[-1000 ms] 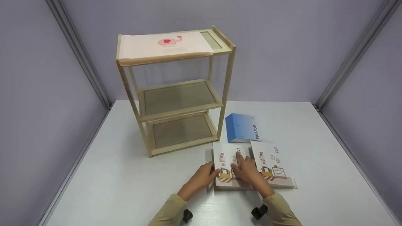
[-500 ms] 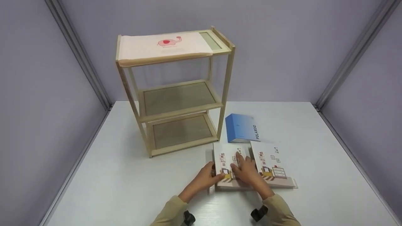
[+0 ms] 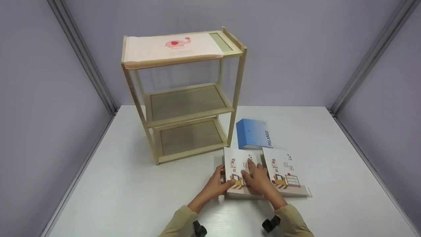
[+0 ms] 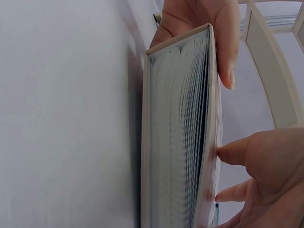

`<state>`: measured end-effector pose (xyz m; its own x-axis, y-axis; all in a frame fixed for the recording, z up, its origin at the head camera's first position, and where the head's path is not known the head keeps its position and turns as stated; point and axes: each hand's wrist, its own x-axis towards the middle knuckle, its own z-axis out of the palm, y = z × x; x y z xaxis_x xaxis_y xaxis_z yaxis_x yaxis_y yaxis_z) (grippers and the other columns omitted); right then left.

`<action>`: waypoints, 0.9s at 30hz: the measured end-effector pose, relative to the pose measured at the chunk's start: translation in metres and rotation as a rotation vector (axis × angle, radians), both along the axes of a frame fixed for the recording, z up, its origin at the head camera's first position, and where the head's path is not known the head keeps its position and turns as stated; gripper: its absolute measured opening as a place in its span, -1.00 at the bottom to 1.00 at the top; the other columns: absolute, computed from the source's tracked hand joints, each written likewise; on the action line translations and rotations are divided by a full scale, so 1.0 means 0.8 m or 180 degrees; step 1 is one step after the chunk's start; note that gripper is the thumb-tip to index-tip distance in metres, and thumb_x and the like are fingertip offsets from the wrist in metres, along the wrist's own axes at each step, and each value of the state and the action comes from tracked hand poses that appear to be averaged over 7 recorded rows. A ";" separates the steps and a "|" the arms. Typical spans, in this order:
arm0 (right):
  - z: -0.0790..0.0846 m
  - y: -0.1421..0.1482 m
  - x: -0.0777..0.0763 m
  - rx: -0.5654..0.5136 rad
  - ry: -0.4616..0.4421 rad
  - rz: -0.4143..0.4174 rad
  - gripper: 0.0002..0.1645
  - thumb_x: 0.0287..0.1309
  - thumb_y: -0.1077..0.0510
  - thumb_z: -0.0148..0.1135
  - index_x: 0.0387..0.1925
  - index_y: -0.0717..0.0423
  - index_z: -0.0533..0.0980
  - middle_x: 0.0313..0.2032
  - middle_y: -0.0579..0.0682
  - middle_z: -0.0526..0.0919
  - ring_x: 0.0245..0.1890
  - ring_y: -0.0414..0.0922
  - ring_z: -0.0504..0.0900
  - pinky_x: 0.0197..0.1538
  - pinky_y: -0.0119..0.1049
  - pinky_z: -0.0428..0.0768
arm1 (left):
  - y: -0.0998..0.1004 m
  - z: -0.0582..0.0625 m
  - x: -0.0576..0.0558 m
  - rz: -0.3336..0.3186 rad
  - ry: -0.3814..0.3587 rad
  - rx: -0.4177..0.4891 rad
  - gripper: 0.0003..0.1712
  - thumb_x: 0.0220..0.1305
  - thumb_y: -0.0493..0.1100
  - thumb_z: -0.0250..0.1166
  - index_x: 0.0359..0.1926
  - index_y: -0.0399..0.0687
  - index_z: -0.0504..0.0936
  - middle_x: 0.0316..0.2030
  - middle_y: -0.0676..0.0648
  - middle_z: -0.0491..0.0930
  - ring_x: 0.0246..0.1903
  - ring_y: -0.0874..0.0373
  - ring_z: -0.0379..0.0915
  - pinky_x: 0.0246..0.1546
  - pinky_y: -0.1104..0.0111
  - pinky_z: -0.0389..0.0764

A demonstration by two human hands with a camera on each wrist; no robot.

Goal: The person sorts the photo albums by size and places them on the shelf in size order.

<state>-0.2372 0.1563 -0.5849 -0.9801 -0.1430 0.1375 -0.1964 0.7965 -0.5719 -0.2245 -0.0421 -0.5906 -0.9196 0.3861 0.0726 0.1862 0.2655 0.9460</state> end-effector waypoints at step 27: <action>0.002 -0.005 0.006 -0.0079 -0.0062 -0.0107 -0.16 0.26 -0.16 0.04 0.37 0.25 0.08 0.13 0.53 0.26 0.11 0.48 0.27 0.10 0.31 0.29 | -0.008 -0.004 -0.005 0.0137 -0.0487 0.0438 -0.15 0.29 0.04 0.16 0.41 -0.20 -0.03 0.20 -0.32 0.29 0.13 -0.10 0.33 0.05 0.15 0.47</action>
